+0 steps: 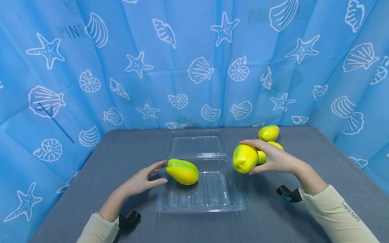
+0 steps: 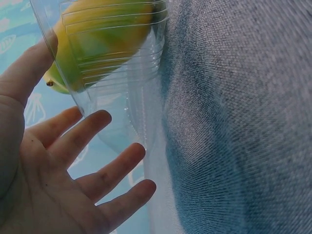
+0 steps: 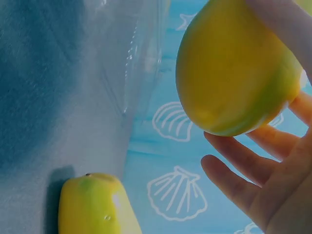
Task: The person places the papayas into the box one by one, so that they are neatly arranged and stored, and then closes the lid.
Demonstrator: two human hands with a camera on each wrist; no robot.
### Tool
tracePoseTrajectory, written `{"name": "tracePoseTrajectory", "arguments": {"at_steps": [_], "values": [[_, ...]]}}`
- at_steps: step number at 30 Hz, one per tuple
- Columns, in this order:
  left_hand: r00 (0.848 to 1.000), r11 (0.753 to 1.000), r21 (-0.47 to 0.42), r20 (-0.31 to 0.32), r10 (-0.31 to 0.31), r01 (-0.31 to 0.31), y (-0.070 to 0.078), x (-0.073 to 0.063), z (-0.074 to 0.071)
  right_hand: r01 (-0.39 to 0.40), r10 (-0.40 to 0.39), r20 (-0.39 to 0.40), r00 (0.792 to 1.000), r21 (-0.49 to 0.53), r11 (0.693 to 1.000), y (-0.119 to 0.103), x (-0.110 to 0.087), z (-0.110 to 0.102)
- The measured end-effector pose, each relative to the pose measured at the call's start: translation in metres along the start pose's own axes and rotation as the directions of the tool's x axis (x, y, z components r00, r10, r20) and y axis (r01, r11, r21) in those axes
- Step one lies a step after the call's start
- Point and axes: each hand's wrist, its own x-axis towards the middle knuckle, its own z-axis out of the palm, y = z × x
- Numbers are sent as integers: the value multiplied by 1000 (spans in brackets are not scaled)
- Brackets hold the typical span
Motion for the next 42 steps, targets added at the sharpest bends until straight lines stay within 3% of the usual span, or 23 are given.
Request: {"name": "tracePoseTrajectory", "arguments": {"at_steps": [9, 20, 42], "values": [[1000, 1000, 8, -4, -1, 1, 0, 0, 0, 69, -69, -19, 997, -2, 998, -10, 5, 2], [1000, 1000, 6, -5, -12, 12, 2, 0, -1, -1, 1, -7, 1000, 29, 1000, -23, 11, 1], [1000, 1000, 13, -5, -14, 14, 3, 0, -1, -3, -6, 62, 998, 153, 988, -43, 24, 5]]}}
